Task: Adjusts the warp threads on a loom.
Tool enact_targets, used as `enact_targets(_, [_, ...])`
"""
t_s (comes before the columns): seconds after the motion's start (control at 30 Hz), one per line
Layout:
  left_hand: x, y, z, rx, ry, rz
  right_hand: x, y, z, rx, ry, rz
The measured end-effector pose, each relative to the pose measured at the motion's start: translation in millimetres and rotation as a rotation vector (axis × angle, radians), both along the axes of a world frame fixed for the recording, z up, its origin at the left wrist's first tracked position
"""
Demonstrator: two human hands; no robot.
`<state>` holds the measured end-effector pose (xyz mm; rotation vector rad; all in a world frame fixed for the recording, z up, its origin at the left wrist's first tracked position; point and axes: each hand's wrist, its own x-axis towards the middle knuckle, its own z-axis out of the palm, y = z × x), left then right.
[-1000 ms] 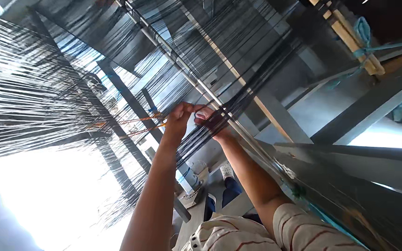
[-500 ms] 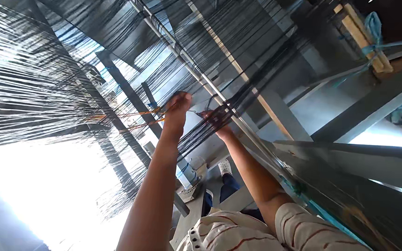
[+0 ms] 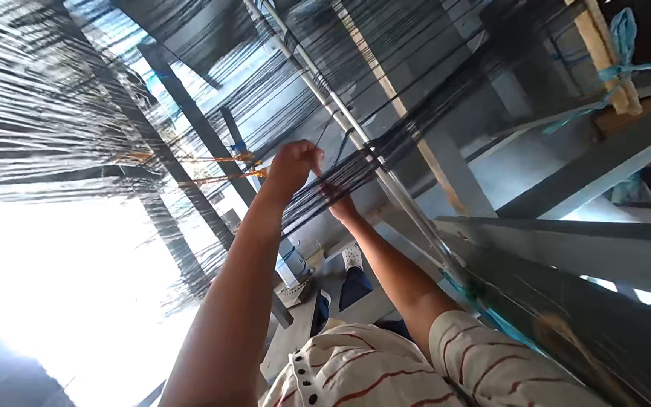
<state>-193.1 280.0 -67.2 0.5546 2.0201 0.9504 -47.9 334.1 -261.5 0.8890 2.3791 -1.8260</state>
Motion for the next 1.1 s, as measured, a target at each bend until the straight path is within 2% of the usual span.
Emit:
enact_targets(0.07, [1, 1, 6, 0.022, 0.011, 0.056, 9, -8, -9, 0.099, -0.128, 0.094])
enact_targets(0.13, [6, -1, 11, 0.064, 0.024, 0.159, 20, -11, -11, 0.112, -0.231, 0.145])
enact_targets(0.3, [12, -14, 8, 0.27, -0.089, 0.34, 45, 1, -10, 0.119, -0.394, 0.158])
enact_targets(0.37, [12, -15, 6, 0.274, -0.037, 0.298, 49, 11, -12, 0.151, -0.466, 0.182])
enact_targets(0.47, [16, -18, 13, 0.094, 0.098, 0.069, 54, 21, -16, 0.164, -0.51, 0.203])
enact_targets(0.57, [18, -23, 1, 0.13, 0.108, -0.018, 51, 26, -15, 0.01, -0.404, 0.164])
enact_targets(0.67, [14, -26, -12, 0.139, 0.028, -0.007, 44, 20, -4, -0.095, -0.065, 0.082])
enact_targets(0.83, [6, -24, -18, 0.044, -0.038, 0.006, 10, 19, 41, -0.297, 0.38, -0.061])
enact_targets(0.93, [3, -22, -21, 0.086, -0.104, 0.105, -10, 21, 55, -0.327, 0.412, -0.067])
enact_targets(1.1, [-5, -26, -22, 0.253, -0.293, 0.455, -6, 19, 49, -0.075, 0.282, -0.054])
